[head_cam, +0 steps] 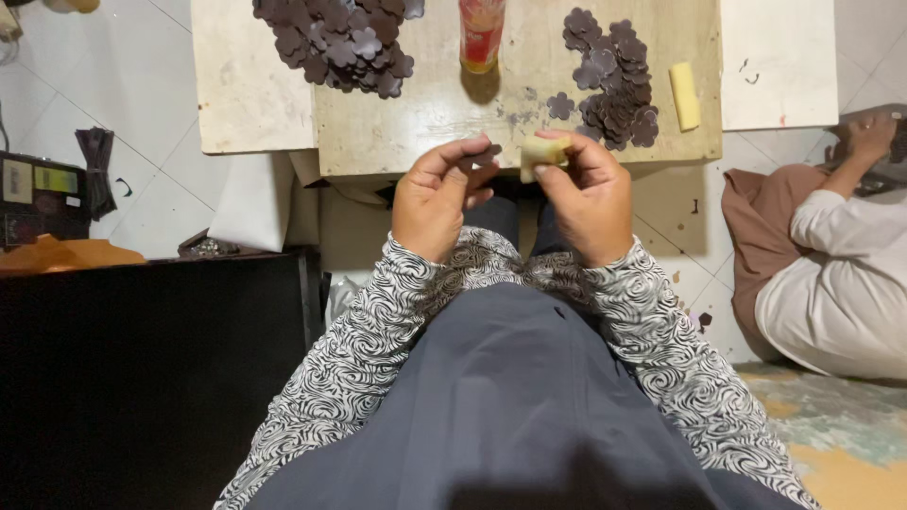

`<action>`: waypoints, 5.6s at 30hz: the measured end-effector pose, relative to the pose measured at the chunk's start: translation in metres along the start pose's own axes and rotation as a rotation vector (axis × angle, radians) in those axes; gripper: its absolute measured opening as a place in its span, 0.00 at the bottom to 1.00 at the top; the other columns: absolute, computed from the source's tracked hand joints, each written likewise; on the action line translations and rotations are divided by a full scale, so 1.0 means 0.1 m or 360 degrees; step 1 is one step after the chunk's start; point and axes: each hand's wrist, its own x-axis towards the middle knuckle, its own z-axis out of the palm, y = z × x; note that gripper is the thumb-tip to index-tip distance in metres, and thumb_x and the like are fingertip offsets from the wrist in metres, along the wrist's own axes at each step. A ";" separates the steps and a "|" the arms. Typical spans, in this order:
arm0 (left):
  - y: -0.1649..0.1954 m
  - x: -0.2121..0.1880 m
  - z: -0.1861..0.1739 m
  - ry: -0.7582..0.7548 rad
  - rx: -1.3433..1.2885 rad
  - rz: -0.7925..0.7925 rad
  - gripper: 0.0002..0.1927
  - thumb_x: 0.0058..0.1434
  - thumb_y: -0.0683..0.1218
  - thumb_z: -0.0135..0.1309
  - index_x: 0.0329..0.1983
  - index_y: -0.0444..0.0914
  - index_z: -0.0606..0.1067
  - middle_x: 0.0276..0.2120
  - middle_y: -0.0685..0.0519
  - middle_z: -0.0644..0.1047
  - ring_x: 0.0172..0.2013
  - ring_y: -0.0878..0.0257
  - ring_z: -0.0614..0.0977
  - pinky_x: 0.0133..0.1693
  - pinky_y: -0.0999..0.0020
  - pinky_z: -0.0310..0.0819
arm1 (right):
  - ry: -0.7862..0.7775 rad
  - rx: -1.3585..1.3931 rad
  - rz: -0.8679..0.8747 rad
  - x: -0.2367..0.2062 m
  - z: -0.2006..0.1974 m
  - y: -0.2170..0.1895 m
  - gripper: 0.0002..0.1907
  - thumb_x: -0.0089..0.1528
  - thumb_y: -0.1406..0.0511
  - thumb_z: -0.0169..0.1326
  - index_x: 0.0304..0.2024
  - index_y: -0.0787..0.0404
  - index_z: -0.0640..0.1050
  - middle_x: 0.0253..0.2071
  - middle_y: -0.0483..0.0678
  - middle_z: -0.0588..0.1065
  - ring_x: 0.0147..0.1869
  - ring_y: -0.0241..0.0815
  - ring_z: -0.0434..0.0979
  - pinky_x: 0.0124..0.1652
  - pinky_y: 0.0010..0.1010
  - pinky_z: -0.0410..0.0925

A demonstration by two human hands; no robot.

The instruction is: The person sits on the floor and uses a yellow sponge to wipe dark flower-shaped decorative pieces one by one. They place the cleaned pieces into a clear plastic bag and continue the process with additional pieces from the table.

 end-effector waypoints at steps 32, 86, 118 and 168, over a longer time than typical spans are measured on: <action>-0.04 -0.11 0.13 -0.0096 0.0320 0.0144 0.18 0.72 0.37 0.47 0.63 0.25 0.70 0.53 0.47 0.80 0.52 0.67 0.81 0.56 0.75 0.76 | -0.0086 -0.1256 -0.1005 -0.05 0.36 -0.39 0.17 0.60 0.75 0.65 0.51 0.62 0.81 0.49 0.50 0.77 0.55 0.52 0.77 0.55 0.39 0.72; 0.20 -0.11 0.12 -0.0006 -0.0264 -0.0188 0.32 0.68 0.35 0.48 0.74 0.28 0.53 0.46 0.43 0.82 0.38 0.66 0.82 0.42 0.72 0.79 | -0.0132 -0.1075 -0.1420 -0.02 0.18 -0.24 0.16 0.56 0.77 0.66 0.47 0.64 0.83 0.48 0.52 0.79 0.52 0.51 0.81 0.52 0.39 0.75; -0.11 -0.01 -0.05 0.0066 -0.0135 -0.0115 0.10 0.67 0.36 0.52 0.50 0.30 0.69 0.38 0.48 0.82 0.35 0.66 0.83 0.37 0.75 0.78 | -0.0137 -0.1252 -0.0970 -0.08 0.29 -0.46 0.17 0.58 0.74 0.64 0.50 0.61 0.81 0.53 0.51 0.78 0.58 0.53 0.78 0.59 0.38 0.72; -0.04 -0.01 0.04 0.0258 -0.0360 -0.0145 0.24 0.68 0.35 0.45 0.67 0.30 0.62 0.47 0.46 0.79 0.44 0.65 0.83 0.48 0.70 0.81 | 0.0014 -0.1314 -0.0866 -0.05 0.23 -0.28 0.17 0.59 0.75 0.67 0.50 0.61 0.83 0.48 0.50 0.78 0.51 0.49 0.80 0.50 0.36 0.75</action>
